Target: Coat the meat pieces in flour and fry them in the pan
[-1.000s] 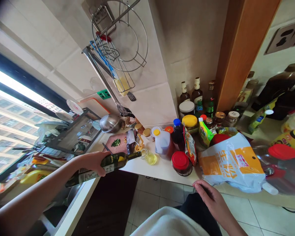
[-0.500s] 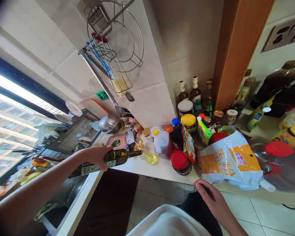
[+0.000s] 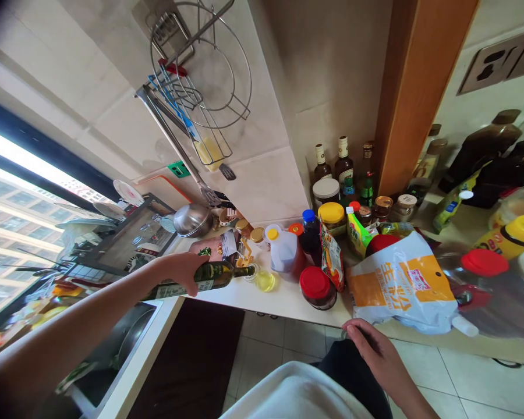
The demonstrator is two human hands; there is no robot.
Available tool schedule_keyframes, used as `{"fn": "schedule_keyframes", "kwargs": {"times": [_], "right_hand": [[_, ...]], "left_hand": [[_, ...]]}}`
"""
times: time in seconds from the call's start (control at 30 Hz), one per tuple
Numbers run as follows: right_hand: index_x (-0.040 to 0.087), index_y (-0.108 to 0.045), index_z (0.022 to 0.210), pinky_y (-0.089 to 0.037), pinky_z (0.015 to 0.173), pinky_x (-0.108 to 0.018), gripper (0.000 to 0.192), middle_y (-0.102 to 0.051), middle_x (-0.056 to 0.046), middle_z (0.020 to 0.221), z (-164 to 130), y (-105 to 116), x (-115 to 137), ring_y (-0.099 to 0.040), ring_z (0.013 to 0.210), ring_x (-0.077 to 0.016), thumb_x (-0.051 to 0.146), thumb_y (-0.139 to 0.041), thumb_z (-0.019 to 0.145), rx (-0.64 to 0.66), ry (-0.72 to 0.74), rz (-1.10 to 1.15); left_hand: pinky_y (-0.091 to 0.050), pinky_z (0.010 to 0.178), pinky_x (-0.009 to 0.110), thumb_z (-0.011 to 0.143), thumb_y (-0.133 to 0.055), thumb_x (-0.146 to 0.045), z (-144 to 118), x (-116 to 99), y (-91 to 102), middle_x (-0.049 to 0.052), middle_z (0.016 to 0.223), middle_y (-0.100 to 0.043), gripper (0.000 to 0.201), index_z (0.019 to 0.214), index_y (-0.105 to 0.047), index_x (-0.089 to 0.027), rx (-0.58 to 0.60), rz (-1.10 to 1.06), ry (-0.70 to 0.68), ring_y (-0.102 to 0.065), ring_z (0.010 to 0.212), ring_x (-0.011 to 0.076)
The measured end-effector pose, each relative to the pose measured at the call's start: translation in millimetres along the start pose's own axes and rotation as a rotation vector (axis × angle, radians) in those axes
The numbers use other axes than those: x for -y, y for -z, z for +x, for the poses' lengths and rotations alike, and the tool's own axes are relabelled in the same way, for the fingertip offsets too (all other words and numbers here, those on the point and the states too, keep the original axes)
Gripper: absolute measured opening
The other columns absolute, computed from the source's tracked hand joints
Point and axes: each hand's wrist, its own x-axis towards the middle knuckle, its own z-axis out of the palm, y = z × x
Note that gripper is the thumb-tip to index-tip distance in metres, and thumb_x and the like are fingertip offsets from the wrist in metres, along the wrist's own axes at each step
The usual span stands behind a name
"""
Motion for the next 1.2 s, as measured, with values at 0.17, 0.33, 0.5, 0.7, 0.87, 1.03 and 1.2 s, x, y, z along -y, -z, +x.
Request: {"fn": "schedule_keyframes", "kwargs": {"times": [0.17, 0.33, 0.5, 0.7, 0.87, 1.03, 1.2], "right_hand": [[0.020, -0.068, 0.083, -0.033, 0.041, -0.022, 0.057, -0.043, 0.003, 0.052, -2, 3, 0, -0.039, 0.048, -0.0113, 0.075, -0.055, 0.072, -0.012, -0.012, 0.014], [0.020, -0.069, 0.090, -0.036, 0.044, -0.022, 0.055, -0.047, 0.002, 0.055, -2, 8, -11, -0.041, 0.051, -0.0116, 0.071, -0.055, 0.076, -0.010, -0.020, 0.010], [0.021, -0.068, 0.085, -0.034, 0.043, -0.022, 0.055, -0.047, 0.002, 0.054, -7, 8, -6, -0.040, 0.050, -0.0116, 0.073, -0.056, 0.074, -0.040, -0.021, 0.027], [0.022, -0.068, 0.086, -0.035, 0.043, -0.023, 0.051, -0.047, 0.003, 0.053, -12, 6, 0, -0.041, 0.049, -0.0123, 0.071, -0.057, 0.075, -0.109, -0.034, 0.054], [0.021, -0.068, 0.087, -0.033, 0.042, -0.023, 0.052, -0.045, 0.003, 0.050, -8, 12, -9, -0.039, 0.048, -0.0120, 0.071, -0.058, 0.074, -0.068, -0.042, 0.056], [0.021, -0.066, 0.087, -0.032, 0.043, -0.022, 0.050, -0.045, 0.004, 0.052, -8, 13, -11, -0.038, 0.049, -0.0109, 0.069, -0.058, 0.075, -0.104, -0.055, 0.090], [0.021, -0.066, 0.084, -0.030, 0.043, -0.023, 0.049, -0.045, 0.004, 0.053, -12, 10, -4, -0.036, 0.048, -0.0104, 0.069, -0.058, 0.075, -0.129, -0.040, 0.099]], "left_hand": [[-0.050, 0.076, 0.040, 0.045, -0.075, -0.047, 5, -8, 6.1, 0.018, 0.107, -0.071, 0.081, 0.117, -0.056, -0.015, 0.003, 0.029, 0.003, -0.066, 0.095, 0.0358], [-0.051, 0.077, 0.041, 0.044, -0.076, -0.048, 9, -14, 11.9, 0.020, 0.109, -0.070, 0.082, 0.116, -0.058, -0.014, 0.009, 0.050, 0.002, -0.066, 0.096, 0.0365], [-0.051, 0.078, 0.043, 0.043, -0.076, -0.048, 13, -18, 16.9, 0.020, 0.106, -0.071, 0.083, 0.116, -0.058, -0.014, 0.013, 0.062, -0.003, -0.065, 0.095, 0.0378], [-0.051, 0.080, 0.042, 0.042, -0.078, -0.049, 20, -22, 18.5, 0.018, 0.107, -0.072, 0.085, 0.117, -0.059, -0.014, 0.012, 0.060, -0.011, -0.066, 0.096, 0.0379], [-0.051, 0.081, 0.040, 0.040, -0.080, -0.046, 26, -22, 17.8, 0.018, 0.111, -0.071, 0.086, 0.117, -0.059, -0.016, 0.012, 0.052, -0.012, -0.065, 0.100, 0.0375], [-0.050, 0.083, 0.042, 0.040, -0.080, -0.048, 27, -21, 18.9, 0.019, 0.111, -0.071, 0.085, 0.116, -0.060, -0.014, 0.018, 0.050, -0.019, -0.064, 0.101, 0.0381], [-0.051, 0.082, 0.042, 0.041, -0.080, -0.045, 28, -21, 20.4, 0.020, 0.115, -0.069, 0.087, 0.119, -0.058, -0.013, 0.037, 0.048, -0.016, -0.064, 0.101, 0.0381]]}}
